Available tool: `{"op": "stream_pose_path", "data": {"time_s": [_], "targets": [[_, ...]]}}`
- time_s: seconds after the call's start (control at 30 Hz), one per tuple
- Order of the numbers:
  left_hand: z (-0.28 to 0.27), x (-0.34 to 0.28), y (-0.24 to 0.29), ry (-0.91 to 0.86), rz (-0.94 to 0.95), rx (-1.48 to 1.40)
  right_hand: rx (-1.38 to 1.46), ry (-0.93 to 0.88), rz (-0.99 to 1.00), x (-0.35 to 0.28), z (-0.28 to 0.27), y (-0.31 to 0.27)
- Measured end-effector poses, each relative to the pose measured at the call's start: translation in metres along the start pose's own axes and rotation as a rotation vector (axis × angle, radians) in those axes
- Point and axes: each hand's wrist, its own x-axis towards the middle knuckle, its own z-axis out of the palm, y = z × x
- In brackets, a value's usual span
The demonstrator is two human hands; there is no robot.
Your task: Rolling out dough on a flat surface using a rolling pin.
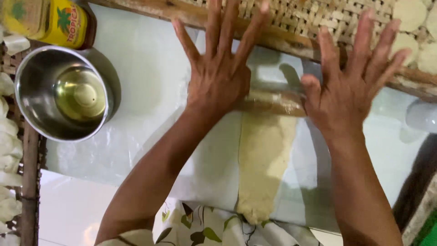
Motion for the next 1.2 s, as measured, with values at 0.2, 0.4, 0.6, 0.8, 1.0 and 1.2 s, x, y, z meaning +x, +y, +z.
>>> {"op": "stream_pose_path", "data": {"time_s": [0.2,0.4,0.6,0.8,1.0,1.2], "targets": [[0.073,-0.054,0.001,0.280,0.045,0.056,0.045,0.066,-0.024,-0.060,0.005,-0.023],[0.104,-0.156,0.021,0.540,0.132,0.119,0.021,0.160,-0.038,-0.155,0.004,-0.054],[0.130,-0.162,0.012,0.446,0.163,-0.048,0.135,0.164,-0.008,-0.160,-0.009,-0.033],[0.069,-0.095,0.016,0.592,0.051,0.005,0.031,0.236,0.012,-0.098,0.007,-0.023],[0.052,-0.053,0.010,0.128,-0.042,0.050,-0.031,0.052,0.080,-0.063,0.004,-0.001],[0.037,0.004,-0.001,0.254,-0.009,-0.074,-0.076,-0.064,0.128,-0.001,-0.002,0.021]]}}
